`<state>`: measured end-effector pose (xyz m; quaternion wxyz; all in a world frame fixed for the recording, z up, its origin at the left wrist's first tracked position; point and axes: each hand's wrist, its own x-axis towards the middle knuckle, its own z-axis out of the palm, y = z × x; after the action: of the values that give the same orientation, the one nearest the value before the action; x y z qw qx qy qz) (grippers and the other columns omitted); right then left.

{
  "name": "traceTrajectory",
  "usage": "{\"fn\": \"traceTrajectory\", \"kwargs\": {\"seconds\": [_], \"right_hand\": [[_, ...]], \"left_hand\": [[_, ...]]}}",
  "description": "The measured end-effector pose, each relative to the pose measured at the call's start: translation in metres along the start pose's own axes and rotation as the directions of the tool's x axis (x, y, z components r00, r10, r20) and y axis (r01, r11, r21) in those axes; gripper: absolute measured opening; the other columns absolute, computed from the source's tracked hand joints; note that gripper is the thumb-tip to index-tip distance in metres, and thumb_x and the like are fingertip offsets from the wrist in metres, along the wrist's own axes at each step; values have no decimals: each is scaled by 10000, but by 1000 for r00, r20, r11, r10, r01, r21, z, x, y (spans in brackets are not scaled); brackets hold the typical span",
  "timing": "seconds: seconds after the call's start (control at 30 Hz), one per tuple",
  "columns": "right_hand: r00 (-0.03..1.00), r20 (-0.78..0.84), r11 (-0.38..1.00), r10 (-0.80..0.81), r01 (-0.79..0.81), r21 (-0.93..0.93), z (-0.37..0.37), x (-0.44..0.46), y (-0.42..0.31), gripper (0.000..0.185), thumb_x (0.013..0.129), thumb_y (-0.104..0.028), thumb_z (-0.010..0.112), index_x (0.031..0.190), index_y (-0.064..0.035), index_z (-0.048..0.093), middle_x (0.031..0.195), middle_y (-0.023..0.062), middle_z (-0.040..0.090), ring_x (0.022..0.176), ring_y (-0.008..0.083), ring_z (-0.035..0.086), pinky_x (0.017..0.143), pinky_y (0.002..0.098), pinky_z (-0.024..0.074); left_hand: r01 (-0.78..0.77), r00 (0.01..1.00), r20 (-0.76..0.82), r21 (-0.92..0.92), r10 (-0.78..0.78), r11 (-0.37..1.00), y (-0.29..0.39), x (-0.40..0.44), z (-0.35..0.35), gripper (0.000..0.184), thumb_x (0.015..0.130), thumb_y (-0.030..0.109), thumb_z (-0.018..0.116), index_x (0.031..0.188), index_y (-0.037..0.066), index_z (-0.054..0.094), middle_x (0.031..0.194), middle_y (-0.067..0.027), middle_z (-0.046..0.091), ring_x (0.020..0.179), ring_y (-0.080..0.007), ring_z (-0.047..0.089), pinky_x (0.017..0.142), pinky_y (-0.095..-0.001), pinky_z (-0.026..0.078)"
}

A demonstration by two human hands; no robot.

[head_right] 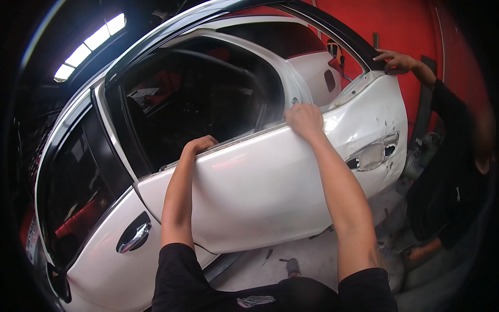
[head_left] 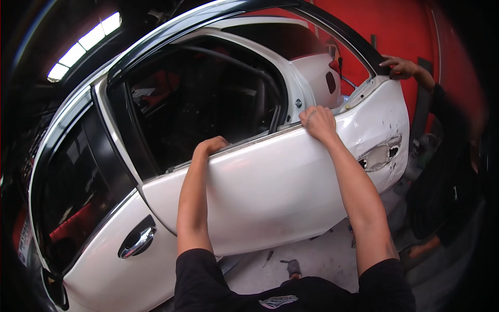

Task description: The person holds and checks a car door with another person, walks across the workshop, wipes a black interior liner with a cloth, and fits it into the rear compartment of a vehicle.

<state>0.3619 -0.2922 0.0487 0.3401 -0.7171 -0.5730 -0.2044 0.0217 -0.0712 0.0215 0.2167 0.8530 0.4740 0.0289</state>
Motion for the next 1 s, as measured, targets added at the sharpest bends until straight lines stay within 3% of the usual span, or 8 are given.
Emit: {"fn": "traceTrajectory", "kwargs": {"seconds": [0.07,0.47,0.87,1.0], "right_hand": [[1000,-17,1000,-13,12,-4,6,2,4,370,850,-279,506,784,1,738,815,256,681,802,428,668,830,469,517],[999,-54,1000,-6,6,-5,6,0,3,370,851,-260,498,767,23,721,802,260,677,784,440,664,798,480,526],[1000,10,1000,9,-9,-6,-4,0,-1,377,870,-271,500,772,18,721,805,250,680,791,422,668,814,472,520],[1000,19,1000,2,-2,-24,1,1,0,376,873,-275,503,769,13,721,800,242,681,792,412,667,821,461,514]], "left_hand": [[20,999,32,1,-20,1000,10,-10,-3,490,702,263,697,1158,86,718,1196,-133,687,1122,-296,634,979,-390,460],[7,999,42,13,-8,1000,-5,3,-1,472,704,253,690,1153,110,723,1189,-122,691,1115,-283,638,971,-389,467],[-24,1000,20,30,24,999,-9,6,0,467,697,237,683,1143,104,726,1174,-126,697,1103,-276,646,963,-370,470],[2,1000,13,-2,-2,1000,6,-9,-1,524,656,234,681,1136,25,718,1109,-135,710,1023,-251,663,919,-354,499]]}}
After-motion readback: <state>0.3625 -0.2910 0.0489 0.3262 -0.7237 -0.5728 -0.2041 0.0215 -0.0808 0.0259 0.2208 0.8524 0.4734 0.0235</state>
